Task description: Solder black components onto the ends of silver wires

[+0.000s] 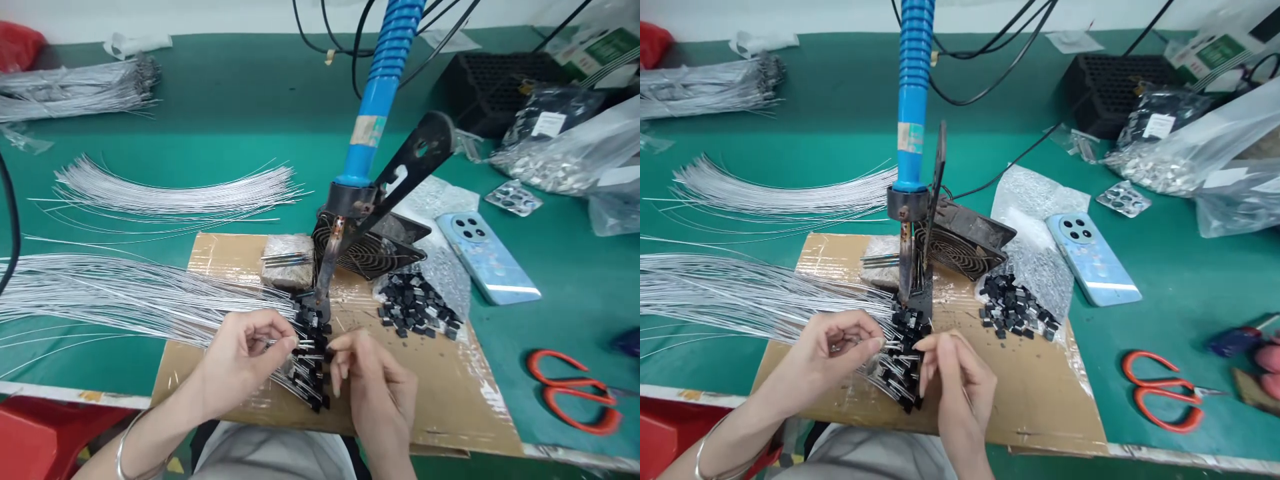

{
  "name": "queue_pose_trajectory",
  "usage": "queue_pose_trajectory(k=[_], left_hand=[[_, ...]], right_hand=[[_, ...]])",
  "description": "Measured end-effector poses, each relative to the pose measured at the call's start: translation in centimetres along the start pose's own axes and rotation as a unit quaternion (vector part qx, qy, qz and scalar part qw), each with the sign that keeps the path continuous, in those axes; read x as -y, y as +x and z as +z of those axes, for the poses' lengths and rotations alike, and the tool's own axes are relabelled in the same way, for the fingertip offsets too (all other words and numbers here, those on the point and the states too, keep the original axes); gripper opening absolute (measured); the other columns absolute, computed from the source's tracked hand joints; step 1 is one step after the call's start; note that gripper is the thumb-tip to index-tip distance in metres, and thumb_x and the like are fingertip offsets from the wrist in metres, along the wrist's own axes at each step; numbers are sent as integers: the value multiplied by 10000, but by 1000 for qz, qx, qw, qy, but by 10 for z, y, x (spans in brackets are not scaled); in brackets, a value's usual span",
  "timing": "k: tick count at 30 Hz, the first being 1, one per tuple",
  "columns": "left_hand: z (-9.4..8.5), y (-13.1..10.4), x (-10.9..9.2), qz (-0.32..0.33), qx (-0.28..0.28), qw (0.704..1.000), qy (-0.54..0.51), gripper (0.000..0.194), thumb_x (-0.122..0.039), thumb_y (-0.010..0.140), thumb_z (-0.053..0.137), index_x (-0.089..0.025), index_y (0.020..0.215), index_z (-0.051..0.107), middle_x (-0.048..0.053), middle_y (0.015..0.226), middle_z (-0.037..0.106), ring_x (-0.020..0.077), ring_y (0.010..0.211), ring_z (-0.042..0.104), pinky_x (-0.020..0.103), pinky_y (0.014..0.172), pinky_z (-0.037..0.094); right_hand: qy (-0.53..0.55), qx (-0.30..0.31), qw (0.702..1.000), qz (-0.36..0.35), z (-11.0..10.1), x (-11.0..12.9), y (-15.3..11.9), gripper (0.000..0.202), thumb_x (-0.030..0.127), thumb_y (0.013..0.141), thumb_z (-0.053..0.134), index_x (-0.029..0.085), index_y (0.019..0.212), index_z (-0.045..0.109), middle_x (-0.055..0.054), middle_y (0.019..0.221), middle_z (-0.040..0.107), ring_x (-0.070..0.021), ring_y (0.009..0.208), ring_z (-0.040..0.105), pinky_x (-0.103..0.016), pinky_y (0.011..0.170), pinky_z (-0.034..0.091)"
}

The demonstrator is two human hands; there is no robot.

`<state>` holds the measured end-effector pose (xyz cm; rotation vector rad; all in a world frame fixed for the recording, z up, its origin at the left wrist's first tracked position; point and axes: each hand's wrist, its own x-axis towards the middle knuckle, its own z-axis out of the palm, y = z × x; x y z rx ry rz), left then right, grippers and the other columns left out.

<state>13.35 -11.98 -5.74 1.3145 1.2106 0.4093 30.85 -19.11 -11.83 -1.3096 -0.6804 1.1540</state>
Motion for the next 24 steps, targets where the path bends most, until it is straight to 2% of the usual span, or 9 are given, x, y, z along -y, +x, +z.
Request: queue_pose_trajectory(k=[2,4,9,13,18,24], left_hand=[[-1,1,0,-5,-3,1000,-5,228,-344,921,652,-153,803,693,3,707,626,121,620,456,257,559,308],[-1,1,1,-9,-2,1000,-2,230,-347,920,658,-152,805,696,3,707,628,116,604,441,257,555,299],[0,0,2,-14,-3,1000,-6,224,-350,903,679,-156,792,684,-9,685,605,107,579,415,254,539,281],[3,0,1,-13,-16,1000,-12,220,-348,905,678,-154,810,720,-2,681,617,107,567,418,256,533,283],[7,-1,1,-14,-42,999,-26,207,-352,867,709,-159,797,727,6,665,628,115,574,459,253,538,321],[11,-4,3,-10,-52,999,-3,229,-379,879,678,-171,788,708,25,693,649,134,596,480,269,545,323]], right_hand=[[53,42,998,-12,-9,-4,3,590,594,1087,412,221,946,847,-23,720,629,-130,518,618,-242,465,493],[57,58,997,-18,-14,-7,4,677,593,1106,317,212,962,858,-42,728,647,-143,533,638,-254,473,526],[-36,5,999,-22,-4,3,-3,363,437,1044,620,204,881,846,-10,706,610,-109,525,578,-226,472,452],[-76,2,997,7,10,17,-8,290,437,993,694,217,881,847,-12,734,633,-102,521,565,-230,471,445],[-10,37,998,51,16,19,-9,202,418,930,764,247,926,871,-16,791,668,-81,489,528,-223,443,424],[84,40,988,124,19,20,-9,186,427,839,865,249,891,884,20,685,603,-45,450,452,-187,411,339]])
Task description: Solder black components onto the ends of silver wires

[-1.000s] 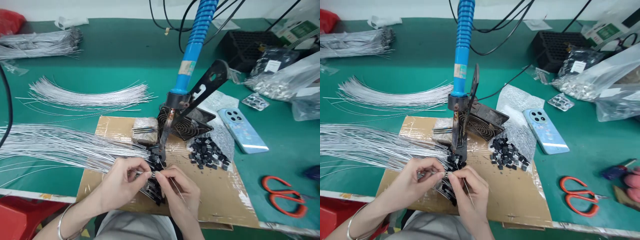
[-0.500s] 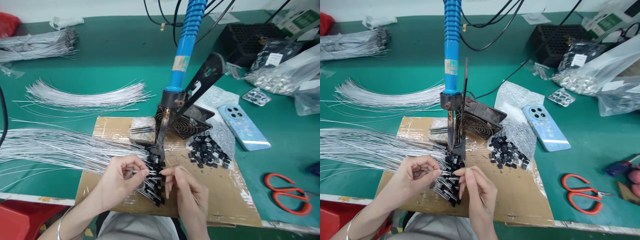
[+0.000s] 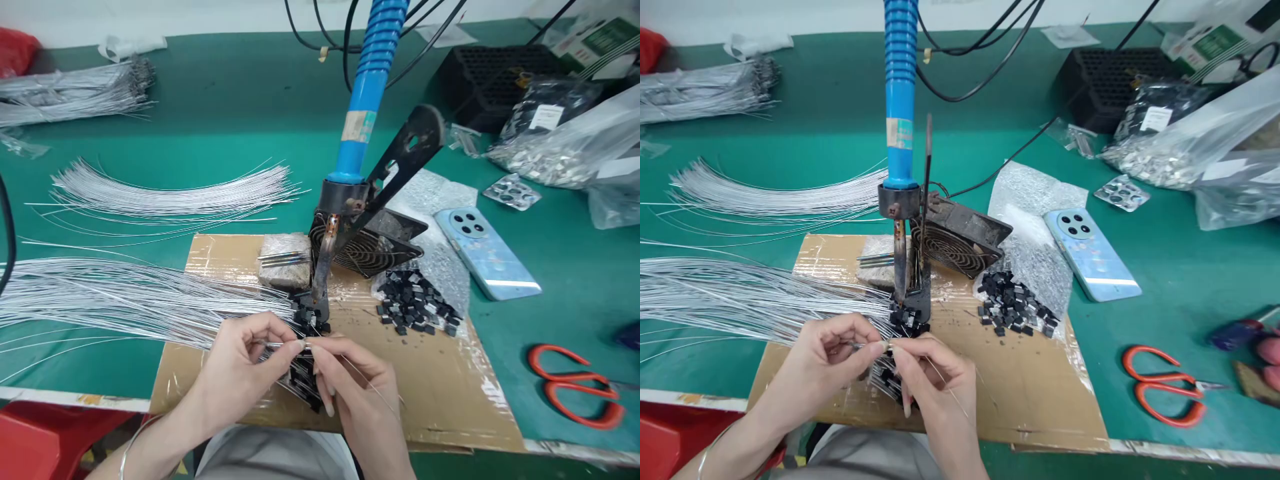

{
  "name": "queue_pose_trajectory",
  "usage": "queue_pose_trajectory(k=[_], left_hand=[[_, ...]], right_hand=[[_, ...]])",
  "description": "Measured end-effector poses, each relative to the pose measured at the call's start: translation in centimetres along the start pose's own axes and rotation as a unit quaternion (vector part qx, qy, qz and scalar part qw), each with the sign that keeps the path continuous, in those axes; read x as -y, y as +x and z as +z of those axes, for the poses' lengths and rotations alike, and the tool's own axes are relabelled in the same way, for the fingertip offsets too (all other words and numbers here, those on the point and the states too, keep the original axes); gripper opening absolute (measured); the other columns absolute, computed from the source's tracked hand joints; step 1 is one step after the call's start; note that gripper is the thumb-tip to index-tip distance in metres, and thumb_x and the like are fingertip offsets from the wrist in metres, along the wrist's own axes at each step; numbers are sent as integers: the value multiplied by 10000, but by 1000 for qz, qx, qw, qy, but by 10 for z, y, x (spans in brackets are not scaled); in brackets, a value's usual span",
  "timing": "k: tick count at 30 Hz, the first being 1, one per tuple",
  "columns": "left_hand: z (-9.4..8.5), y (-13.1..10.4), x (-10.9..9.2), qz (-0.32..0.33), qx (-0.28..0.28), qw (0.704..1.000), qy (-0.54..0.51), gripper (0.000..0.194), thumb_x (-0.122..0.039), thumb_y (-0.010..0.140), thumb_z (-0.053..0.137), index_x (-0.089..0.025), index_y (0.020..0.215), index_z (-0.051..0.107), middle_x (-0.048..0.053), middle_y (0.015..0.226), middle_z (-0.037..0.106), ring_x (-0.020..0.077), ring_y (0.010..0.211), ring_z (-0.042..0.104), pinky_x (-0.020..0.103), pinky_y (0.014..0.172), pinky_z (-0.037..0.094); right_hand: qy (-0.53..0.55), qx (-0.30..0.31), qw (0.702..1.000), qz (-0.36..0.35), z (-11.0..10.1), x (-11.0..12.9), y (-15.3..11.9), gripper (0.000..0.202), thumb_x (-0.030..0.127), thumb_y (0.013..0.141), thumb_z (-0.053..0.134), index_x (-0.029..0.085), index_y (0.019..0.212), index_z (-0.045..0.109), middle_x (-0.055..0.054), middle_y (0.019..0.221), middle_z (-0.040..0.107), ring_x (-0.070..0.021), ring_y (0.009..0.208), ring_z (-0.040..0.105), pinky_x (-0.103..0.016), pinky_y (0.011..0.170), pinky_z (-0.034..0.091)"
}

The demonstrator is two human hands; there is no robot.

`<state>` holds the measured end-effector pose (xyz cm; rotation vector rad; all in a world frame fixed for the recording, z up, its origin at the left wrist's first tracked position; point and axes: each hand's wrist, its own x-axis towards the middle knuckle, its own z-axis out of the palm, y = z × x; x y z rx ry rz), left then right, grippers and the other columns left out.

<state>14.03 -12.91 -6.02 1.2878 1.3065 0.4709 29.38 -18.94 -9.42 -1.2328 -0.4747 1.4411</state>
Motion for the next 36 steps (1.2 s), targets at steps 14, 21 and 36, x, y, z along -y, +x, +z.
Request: queue_pose_trajectory(k=[14,21,36], left_hand=[[3,-4,1,-4,-1,999,43,273,-427,905,642,-184,789,689,12,659,608,120,543,318,290,508,193],[2,-5,-3,7,7,998,62,281,-423,899,637,-179,769,686,-4,626,579,107,524,275,279,492,193],[9,-6,-3,32,-34,999,25,220,-350,901,636,-188,757,667,0,632,571,135,587,465,247,494,336]], right_hand=[[38,2,997,72,1,9,1,287,482,727,920,205,745,849,49,592,497,-34,444,326,-177,396,261],[49,36,993,97,-6,11,4,262,436,729,917,194,702,822,34,578,545,-40,434,335,-170,371,265],[79,54,993,63,-8,-3,10,211,423,794,872,214,771,854,39,549,500,-37,407,296,-155,331,245]])
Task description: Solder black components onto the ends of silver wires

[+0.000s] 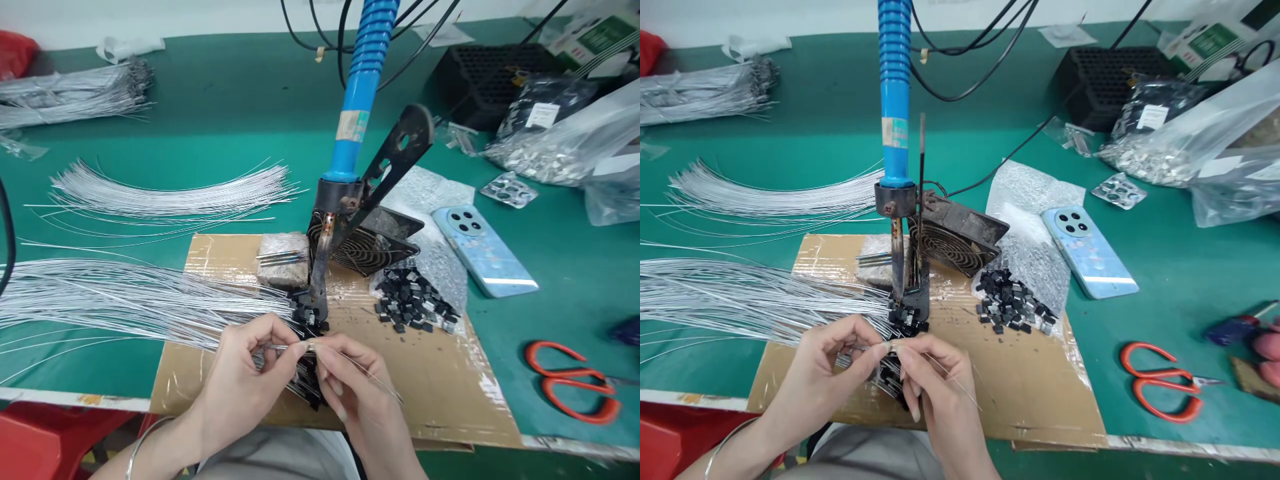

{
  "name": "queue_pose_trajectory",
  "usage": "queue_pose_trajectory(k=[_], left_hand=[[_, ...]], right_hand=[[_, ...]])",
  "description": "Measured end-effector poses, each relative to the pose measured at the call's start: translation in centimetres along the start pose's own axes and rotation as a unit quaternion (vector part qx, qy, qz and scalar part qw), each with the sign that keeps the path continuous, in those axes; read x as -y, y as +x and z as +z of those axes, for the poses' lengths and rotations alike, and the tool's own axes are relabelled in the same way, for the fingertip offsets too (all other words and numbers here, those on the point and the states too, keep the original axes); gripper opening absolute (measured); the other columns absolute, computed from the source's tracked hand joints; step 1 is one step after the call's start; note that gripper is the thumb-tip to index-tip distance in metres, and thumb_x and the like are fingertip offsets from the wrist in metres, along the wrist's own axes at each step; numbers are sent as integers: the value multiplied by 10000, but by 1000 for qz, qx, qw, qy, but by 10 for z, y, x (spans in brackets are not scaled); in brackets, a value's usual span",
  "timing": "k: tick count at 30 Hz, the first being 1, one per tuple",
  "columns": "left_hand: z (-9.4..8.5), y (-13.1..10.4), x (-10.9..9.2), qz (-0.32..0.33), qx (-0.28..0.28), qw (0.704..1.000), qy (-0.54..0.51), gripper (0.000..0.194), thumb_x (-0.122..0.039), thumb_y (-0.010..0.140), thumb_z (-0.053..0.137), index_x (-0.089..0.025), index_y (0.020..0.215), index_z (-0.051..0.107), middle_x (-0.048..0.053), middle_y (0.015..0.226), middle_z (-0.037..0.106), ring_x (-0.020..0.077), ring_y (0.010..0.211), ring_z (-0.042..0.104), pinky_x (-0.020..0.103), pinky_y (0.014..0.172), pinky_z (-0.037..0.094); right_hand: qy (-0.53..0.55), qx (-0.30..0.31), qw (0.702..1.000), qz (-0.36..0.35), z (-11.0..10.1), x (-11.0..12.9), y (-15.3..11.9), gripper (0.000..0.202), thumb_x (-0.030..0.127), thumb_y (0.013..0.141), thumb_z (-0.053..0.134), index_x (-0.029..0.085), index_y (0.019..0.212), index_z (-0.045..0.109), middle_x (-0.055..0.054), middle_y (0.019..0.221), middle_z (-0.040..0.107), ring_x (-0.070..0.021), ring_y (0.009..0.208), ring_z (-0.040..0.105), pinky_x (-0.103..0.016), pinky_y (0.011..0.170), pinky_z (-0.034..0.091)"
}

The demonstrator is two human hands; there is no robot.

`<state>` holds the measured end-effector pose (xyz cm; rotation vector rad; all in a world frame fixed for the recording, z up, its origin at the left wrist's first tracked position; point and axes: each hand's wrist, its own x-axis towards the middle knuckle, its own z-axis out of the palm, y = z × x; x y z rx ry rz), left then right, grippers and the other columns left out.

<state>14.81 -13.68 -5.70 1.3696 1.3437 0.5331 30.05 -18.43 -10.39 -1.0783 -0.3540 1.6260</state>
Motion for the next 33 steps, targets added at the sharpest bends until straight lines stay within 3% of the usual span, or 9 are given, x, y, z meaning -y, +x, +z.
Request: queue_pose_trajectory(k=[14,20,27,33], left_hand=[[11,-1,5,30,-40,998,-49,203,-299,920,634,-182,757,661,3,655,646,117,573,513,233,518,410],[9,3,2,13,-55,997,-59,194,-308,890,653,-177,747,659,-11,628,612,100,536,468,216,489,361],[9,1,1,32,-69,995,-69,184,-280,883,656,-174,733,659,-18,599,607,92,524,456,189,480,353],[11,1,4,55,-67,994,-66,197,-253,906,643,-175,725,653,-20,603,609,89,523,454,185,475,350]], right_hand=[[25,-21,999,-1,7,0,0,240,429,763,907,198,746,843,43,524,499,-34,386,331,-132,310,275],[21,-25,999,-10,3,-1,-3,304,494,816,872,208,918,875,7,673,606,-39,434,442,-127,330,351],[-26,-79,996,-11,14,7,-8,276,480,728,944,226,803,870,35,644,615,-26,404,515,-131,385,407],[-29,-86,996,-16,17,8,-8,274,482,711,953,229,769,863,44,613,616,-25,394,527,-118,386,418]])
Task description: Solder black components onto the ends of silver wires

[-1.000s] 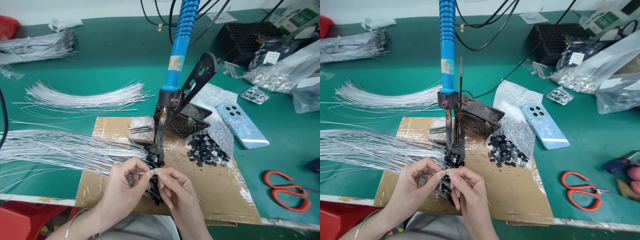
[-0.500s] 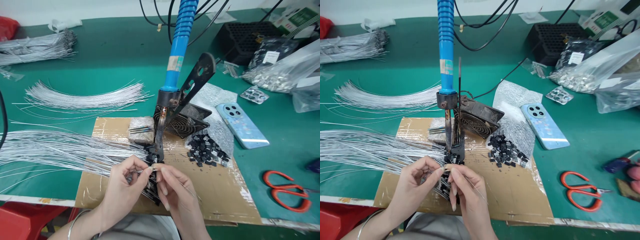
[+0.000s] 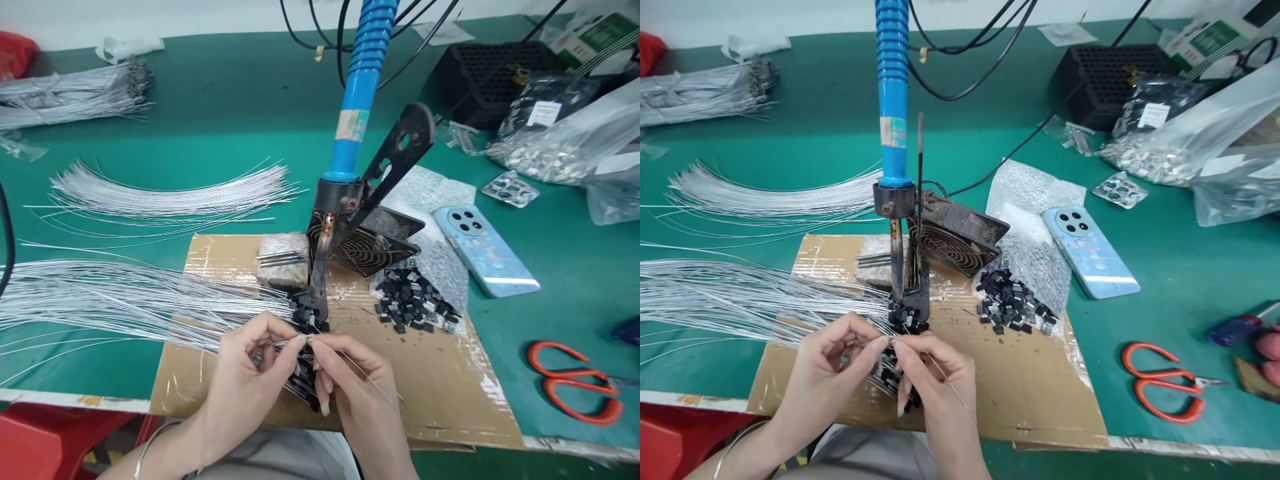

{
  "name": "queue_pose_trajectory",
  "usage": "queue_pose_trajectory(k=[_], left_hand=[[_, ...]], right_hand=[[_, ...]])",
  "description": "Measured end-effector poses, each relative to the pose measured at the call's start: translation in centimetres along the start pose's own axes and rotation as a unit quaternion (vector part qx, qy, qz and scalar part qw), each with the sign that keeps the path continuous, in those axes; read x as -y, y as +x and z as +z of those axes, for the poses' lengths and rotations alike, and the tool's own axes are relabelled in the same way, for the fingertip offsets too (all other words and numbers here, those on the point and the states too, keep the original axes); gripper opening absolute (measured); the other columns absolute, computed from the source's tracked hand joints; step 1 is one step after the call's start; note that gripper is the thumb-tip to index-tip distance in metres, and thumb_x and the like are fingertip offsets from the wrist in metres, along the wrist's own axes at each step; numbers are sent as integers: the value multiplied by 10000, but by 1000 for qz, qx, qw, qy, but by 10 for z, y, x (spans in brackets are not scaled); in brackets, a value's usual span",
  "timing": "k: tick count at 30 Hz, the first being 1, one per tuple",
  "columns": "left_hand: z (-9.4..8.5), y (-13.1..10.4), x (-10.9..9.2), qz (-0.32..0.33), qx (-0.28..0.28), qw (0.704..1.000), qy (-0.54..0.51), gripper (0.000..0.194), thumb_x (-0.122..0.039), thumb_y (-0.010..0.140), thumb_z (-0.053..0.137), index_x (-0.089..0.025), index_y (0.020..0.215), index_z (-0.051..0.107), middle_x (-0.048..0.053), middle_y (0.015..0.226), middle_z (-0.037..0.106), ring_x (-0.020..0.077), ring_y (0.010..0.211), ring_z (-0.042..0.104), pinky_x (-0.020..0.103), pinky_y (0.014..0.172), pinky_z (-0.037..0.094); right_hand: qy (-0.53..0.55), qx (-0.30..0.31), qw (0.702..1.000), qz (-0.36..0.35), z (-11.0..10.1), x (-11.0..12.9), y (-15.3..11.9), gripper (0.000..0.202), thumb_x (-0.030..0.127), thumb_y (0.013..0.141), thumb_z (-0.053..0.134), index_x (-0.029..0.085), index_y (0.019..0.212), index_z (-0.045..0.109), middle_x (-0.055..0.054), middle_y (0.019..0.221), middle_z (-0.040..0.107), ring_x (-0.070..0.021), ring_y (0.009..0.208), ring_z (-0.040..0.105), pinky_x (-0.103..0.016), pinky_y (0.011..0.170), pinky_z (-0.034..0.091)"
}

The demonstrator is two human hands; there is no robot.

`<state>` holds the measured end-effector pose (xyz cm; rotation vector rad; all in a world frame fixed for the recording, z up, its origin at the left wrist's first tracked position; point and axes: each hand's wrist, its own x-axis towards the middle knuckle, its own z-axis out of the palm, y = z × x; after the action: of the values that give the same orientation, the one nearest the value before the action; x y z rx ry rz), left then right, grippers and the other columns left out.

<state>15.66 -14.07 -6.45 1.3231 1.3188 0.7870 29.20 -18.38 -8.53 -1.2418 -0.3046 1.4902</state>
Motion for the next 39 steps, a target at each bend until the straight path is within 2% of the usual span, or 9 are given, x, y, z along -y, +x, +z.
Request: queue_pose_trajectory(k=[6,13,19,23,27,33,39], left_hand=[[-1,-2,2,17,5,1000,26,200,-231,931,630,-175,741,647,-56,591,523,75,503,357,195,454,288],[-4,-4,0,38,17,996,73,209,-216,934,630,-173,730,655,-74,573,445,75,500,306,211,438,243],[-5,-5,1,50,11,994,93,206,-196,925,630,-175,722,656,-88,553,386,73,490,278,217,430,217],[-3,-5,2,53,4,994,91,206,-196,929,631,-176,726,657,-87,546,405,72,483,286,219,430,218],[-1,-5,2,56,-5,994,88,206,-191,930,625,-176,726,653,-87,547,413,72,481,294,214,431,235],[4,-6,4,57,-22,995,78,201,-205,933,621,-177,735,643,-75,555,456,74,476,301,210,429,242],[7,-5,3,17,-18,998,58,208,-245,938,611,-177,745,644,-36,571,551,89,491,367,213,453,299]], right_hand=[[16,11,1000,5,-3,-2,1,280,467,718,950,206,736,849,37,608,618,-19,402,511,-103,381,416],[53,87,994,30,-20,-10,12,231,392,772,921,197,692,827,32,560,595,-27,371,455,-103,322,395],[47,96,993,41,-22,-9,14,252,409,773,920,192,687,827,44,537,551,-22,358,422,-102,309,389],[43,94,994,40,-21,-11,13,234,414,790,909,195,730,848,32,565,574,-28,378,455,-108,335,426],[51,75,996,25,-18,-12,12,233,416,762,926,192,764,861,25,576,582,-28,393,443,-102,328,413],[56,51,997,15,-11,-9,10,274,437,711,951,183,708,848,19,551,580,-27,389,420,-106,324,412],[63,46,997,12,-13,-18,9,232,437,782,910,210,786,861,12,604,623,-43,421,460,-116,353,450]])
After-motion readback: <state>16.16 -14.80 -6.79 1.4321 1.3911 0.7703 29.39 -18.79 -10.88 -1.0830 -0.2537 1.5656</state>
